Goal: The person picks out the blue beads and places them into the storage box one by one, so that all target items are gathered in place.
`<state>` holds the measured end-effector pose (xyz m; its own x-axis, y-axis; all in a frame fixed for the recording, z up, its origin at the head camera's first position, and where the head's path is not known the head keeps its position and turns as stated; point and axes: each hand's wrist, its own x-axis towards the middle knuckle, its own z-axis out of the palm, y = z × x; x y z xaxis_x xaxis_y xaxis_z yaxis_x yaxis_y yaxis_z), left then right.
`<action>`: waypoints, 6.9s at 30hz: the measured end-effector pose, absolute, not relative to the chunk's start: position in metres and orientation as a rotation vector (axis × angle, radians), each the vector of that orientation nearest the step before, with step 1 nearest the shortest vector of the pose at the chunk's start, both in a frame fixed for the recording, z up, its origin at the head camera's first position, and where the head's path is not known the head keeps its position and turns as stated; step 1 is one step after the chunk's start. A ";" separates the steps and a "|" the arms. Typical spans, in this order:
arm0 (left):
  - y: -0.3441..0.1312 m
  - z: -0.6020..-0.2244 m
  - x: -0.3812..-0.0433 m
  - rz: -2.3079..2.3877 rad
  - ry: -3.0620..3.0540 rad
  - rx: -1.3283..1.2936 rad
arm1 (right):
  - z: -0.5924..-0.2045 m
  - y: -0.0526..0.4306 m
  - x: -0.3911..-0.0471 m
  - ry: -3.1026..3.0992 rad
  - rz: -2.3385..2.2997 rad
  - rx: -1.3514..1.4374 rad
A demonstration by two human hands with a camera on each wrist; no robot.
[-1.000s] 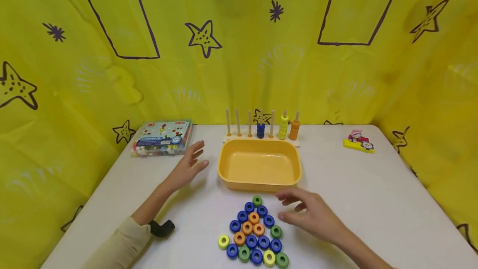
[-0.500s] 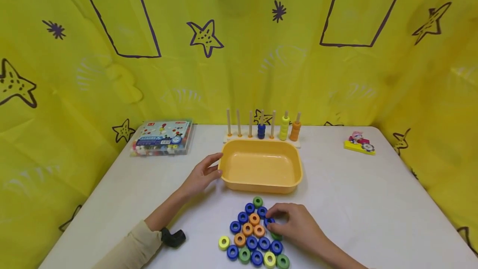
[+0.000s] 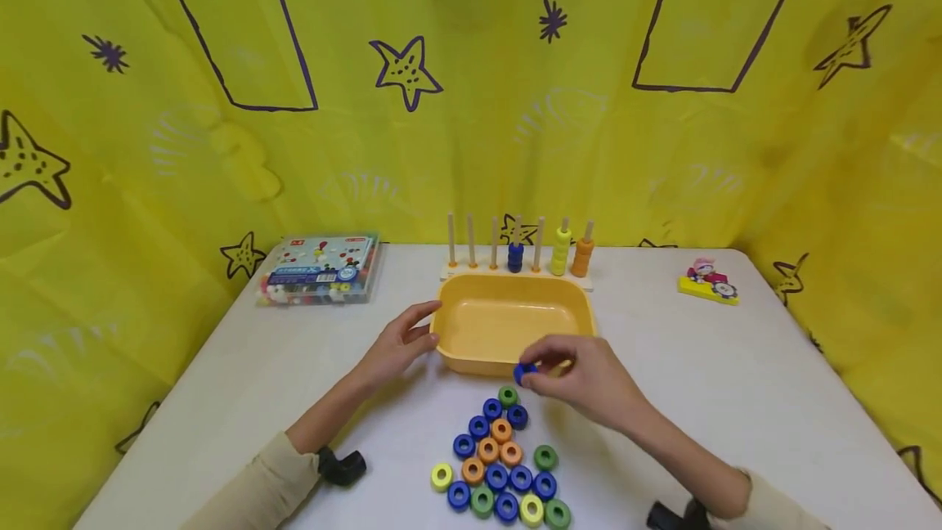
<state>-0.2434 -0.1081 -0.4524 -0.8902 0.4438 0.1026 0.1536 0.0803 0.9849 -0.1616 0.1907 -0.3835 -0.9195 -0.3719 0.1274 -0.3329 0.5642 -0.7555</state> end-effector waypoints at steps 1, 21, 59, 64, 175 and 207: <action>-0.109 -0.451 -0.243 1.898 2.124 0.603 | -0.377 0.187 -0.171 2.723 -1.350 -0.655; -0.102 -0.428 -0.230 1.857 2.060 0.642 | -0.437 0.118 -0.283 2.407 -1.291 -0.699; -0.107 -0.426 -0.229 1.856 2.123 0.584 | -0.442 0.190 -0.154 2.570 -1.207 -0.567; -0.107 -0.424 -0.229 1.841 2.138 0.579 | -0.448 0.188 -0.156 2.581 -1.215 -0.590; -0.108 -0.424 -0.229 1.842 2.145 0.626 | -0.389 0.212 -0.191 2.240 -1.147 -1.349; -0.108 -0.428 -0.231 1.840 2.162 0.609 | -0.435 0.150 -0.326 2.493 -1.116 -0.846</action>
<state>-0.2312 -0.1079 -0.4282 -0.8850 0.4575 0.0861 0.1583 0.1217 0.9799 -0.3258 0.1500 -0.4345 -0.7889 -0.6143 -0.0157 -0.3974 0.5295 -0.7495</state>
